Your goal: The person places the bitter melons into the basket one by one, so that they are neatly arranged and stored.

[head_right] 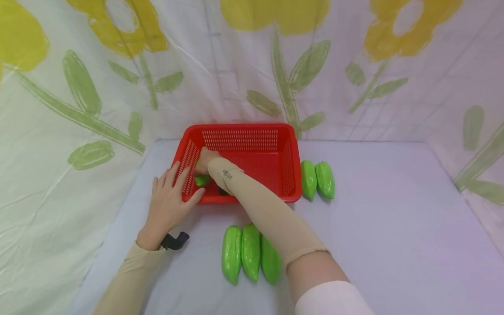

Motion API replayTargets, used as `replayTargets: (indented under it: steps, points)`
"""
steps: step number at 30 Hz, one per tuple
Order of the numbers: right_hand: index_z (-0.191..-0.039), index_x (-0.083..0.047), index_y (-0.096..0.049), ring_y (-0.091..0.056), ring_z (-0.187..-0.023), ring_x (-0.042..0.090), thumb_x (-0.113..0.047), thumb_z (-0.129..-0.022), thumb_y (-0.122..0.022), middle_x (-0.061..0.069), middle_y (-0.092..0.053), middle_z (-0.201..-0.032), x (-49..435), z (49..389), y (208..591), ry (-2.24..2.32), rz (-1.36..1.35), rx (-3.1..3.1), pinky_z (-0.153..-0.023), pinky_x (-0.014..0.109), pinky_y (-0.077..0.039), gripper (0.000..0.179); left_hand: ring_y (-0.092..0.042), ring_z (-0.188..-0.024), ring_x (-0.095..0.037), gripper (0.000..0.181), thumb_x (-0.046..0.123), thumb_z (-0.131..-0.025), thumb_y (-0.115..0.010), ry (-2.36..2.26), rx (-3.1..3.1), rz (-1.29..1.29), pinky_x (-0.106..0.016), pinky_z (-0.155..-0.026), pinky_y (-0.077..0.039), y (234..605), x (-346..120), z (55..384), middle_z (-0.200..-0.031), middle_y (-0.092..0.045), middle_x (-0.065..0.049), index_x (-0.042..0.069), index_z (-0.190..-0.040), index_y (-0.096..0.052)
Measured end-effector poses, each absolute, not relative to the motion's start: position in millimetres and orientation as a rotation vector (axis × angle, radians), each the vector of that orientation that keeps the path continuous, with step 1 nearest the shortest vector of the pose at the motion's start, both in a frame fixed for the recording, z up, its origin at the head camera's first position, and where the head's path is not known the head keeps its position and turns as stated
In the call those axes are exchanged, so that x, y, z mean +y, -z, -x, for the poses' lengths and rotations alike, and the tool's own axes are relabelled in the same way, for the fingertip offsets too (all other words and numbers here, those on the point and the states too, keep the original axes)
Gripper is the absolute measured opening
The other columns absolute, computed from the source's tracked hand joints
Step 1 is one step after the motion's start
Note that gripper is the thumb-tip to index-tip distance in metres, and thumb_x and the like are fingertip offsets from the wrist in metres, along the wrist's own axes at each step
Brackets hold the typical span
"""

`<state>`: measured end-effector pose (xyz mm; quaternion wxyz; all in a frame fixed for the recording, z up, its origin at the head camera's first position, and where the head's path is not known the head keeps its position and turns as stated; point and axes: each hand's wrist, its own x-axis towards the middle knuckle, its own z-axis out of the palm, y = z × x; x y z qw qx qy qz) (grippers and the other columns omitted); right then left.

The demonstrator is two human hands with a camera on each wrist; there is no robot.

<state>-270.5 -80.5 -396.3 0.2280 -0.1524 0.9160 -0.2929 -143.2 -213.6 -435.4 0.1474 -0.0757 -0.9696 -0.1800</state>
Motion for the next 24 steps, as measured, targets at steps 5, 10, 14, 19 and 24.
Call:
replayTargets:
  steps: [5, 10, 14, 19, 24]
  points:
    - [-0.148, -0.005, -0.04, -0.062, -0.112, 0.026, -0.034, -0.092, -0.079, 0.014, -0.062, -0.128, -81.9, 271.5, 397.2, 0.789, 0.413, 2.52, -0.096, 0.036, -0.055, 0.074, -0.036, -0.144, -0.053, 0.079, 0.06, -0.093, -0.062, 0.528, -2.785, 0.221, -0.08, -0.116, -0.018, 435.1, -213.0, 143.7, -0.164, -0.036, -0.022, 0.008, -0.152, -0.05]
    - [-0.147, -0.006, -0.04, -0.06, -0.113, 0.026, -0.039, -0.09, -0.08, 0.014, -0.06, -0.127, -81.7, 270.9, 397.2, 0.746, 0.367, 2.524, -0.097, 0.037, -0.055, 0.077, -0.036, -0.145, -0.053, 0.079, 0.06, -0.094, -0.061, 0.523, -2.796, 0.216, -0.079, -0.117, -0.018, 435.7, -213.0, 143.2, -0.165, -0.035, -0.022, 0.009, -0.153, -0.049]
    - [-0.145, -0.006, -0.041, -0.059, -0.114, 0.026, -0.044, -0.089, -0.079, 0.014, -0.06, -0.127, -80.7, 270.7, 397.2, 0.708, 0.354, 2.542, -0.098, 0.037, -0.054, 0.077, -0.036, -0.145, -0.052, 0.08, 0.061, -0.093, -0.061, 0.518, -2.8, 0.212, -0.079, -0.117, -0.018, 436.0, -213.1, 142.9, -0.165, -0.036, -0.022, 0.009, -0.152, -0.05]
    - [-0.146, -0.006, -0.04, -0.061, -0.112, 0.026, -0.047, -0.089, -0.079, 0.014, -0.061, -0.127, -78.9, 271.8, 397.4, 0.716, 0.341, 2.532, -0.1, 0.038, -0.055, 0.08, -0.035, -0.145, -0.052, 0.079, 0.061, -0.094, -0.061, 0.522, -2.799, 0.211, -0.079, -0.117, -0.017, 435.1, -213.1, 142.5, -0.165, -0.035, -0.021, 0.009, -0.152, -0.05]
    - [-0.154, -0.007, -0.034, -0.057, -0.122, 0.028, -0.047, -0.089, -0.077, 0.015, -0.057, -0.137, -75.6, 272.4, 395.5, 0.717, 0.338, 2.515, -0.113, 0.045, -0.048, 0.088, -0.035, -0.145, -0.053, 0.079, 0.06, -0.093, -0.062, 0.521, -2.795, 0.217, -0.079, -0.117, -0.017, 434.9, -213.0, 142.6, -0.164, -0.035, -0.022, 0.009, -0.153, -0.049]
